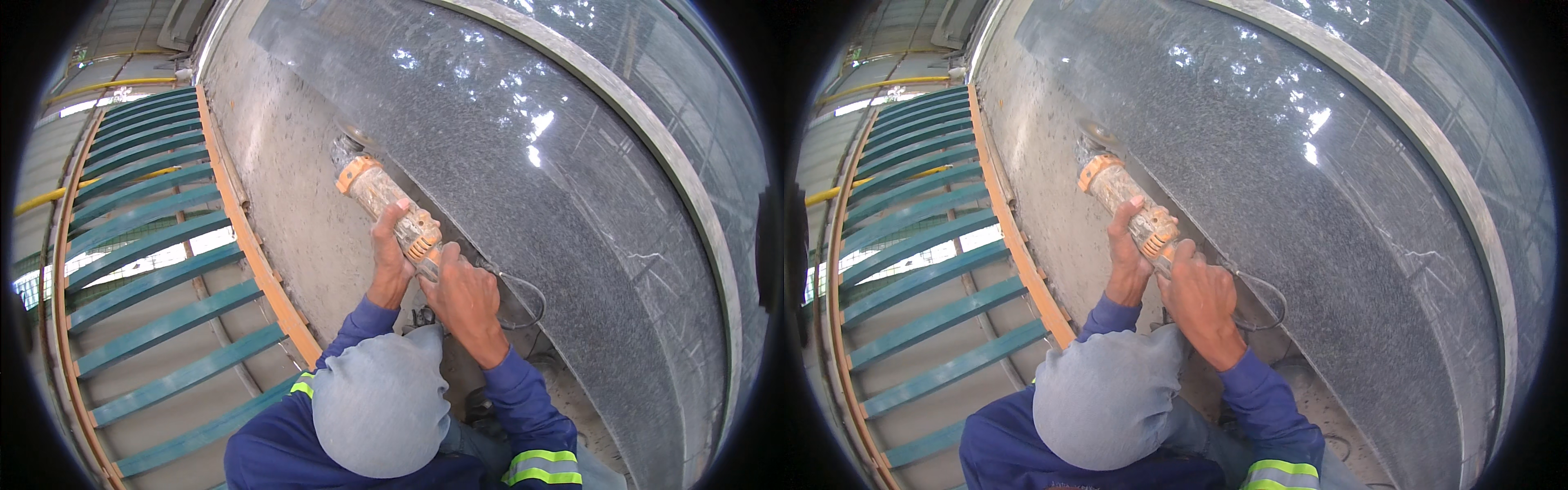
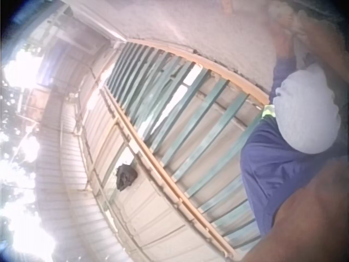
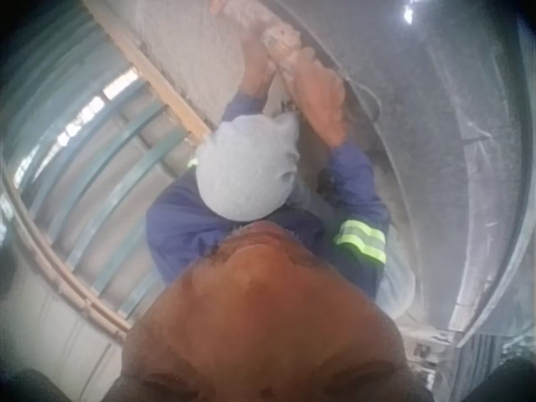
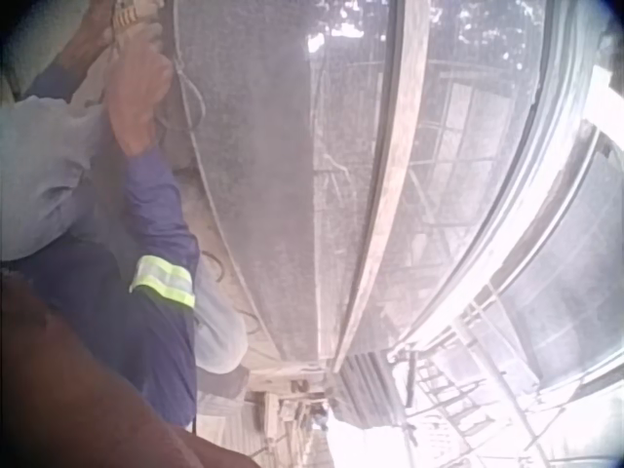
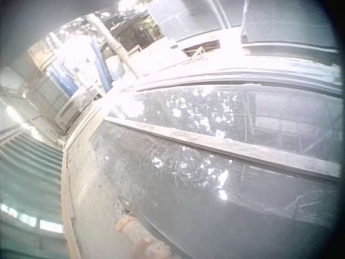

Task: The person uses an angle grinder to grind the edge of a large curved stone slab. The person holds the tool with both hands and moves it along the slab's edge, generating dust.

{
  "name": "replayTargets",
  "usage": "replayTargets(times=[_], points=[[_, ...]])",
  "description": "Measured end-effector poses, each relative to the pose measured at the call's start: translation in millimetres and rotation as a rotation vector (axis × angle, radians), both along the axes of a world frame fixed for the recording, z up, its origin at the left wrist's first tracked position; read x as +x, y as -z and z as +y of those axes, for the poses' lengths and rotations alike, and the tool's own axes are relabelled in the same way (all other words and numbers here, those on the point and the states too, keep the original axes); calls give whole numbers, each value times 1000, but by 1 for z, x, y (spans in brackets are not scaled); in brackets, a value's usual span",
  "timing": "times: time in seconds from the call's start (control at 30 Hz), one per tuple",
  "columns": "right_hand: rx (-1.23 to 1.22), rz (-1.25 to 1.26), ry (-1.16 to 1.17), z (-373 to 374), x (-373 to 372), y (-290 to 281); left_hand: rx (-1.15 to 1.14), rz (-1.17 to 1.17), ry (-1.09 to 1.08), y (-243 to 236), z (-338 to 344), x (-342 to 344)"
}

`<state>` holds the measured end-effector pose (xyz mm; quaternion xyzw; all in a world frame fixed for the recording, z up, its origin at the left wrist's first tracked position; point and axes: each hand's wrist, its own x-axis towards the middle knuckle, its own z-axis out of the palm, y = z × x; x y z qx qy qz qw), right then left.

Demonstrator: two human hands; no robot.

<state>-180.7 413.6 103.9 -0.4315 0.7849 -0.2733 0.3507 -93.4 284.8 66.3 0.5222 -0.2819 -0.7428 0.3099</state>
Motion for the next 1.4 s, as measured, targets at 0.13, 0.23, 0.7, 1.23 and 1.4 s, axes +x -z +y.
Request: replayTargets(times=[0.13,0.23,0.7,1.23,1.4], points=[[-14,41,11,2,2,3,10,11,-22,-1,2,-1],[-21,46,12,5,0,2,1,33,-36,-3,5,-6],[-46,20,22,6,-1,-4,-16,14,9,-1,2,-2],[26,-27,10,17,-3,-13,5,6,-10,-8,17,-3],[36,8,5,11,-2,-15,35,16,-18,-7,11,-1]])
